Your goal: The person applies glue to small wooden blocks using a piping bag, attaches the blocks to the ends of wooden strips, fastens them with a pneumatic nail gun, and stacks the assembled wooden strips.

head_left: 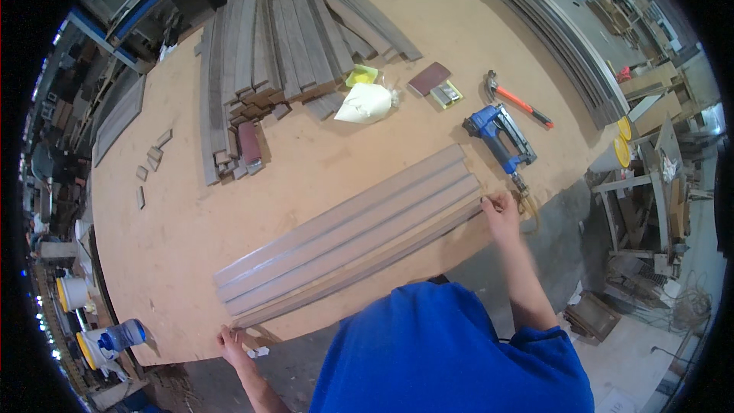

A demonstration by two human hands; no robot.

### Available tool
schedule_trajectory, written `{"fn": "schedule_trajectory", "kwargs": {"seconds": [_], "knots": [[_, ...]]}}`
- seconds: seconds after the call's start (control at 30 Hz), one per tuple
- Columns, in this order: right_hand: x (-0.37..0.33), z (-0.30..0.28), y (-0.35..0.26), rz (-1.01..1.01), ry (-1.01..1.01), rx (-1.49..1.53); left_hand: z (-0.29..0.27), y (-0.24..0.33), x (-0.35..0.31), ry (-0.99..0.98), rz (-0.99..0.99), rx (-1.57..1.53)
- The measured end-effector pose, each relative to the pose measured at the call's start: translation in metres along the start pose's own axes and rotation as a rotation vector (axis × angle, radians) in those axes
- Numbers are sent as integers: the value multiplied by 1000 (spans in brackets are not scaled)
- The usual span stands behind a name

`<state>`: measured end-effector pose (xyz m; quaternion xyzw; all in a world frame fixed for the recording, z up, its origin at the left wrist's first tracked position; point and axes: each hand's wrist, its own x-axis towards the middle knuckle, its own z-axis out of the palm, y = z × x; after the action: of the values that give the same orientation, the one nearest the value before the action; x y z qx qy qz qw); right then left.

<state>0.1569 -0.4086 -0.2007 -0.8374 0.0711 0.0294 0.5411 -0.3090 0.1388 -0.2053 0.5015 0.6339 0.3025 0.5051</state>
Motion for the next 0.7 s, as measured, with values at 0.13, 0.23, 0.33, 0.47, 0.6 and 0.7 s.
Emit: {"fn": "schedule_trajectory", "kwargs": {"seconds": [0.13, 0.23, 0.33, 0.47, 0.6, 0.7], "knots": [[-5, -4, 9, -75, -13, -165, 2, 13, -10, -111, 158, 681], [-8, 5, -8, -288, -20, -422, 24, 18, -35, 58, 608, 808], [-15, 34, -43, -537, -23, -657, 84, 42, -62, -97, 844, 874], [-22, 85, -62, -739, -229, -792, 153, 39, -85, -205, 1043, 1137], [-17, 95, -66, -711, -293, -819, 161, 40, -75, -187, 938, 1047], [-5, 99, -65, -678, -304, -804, 173, 47, -67, -259, 894, 975]]}}
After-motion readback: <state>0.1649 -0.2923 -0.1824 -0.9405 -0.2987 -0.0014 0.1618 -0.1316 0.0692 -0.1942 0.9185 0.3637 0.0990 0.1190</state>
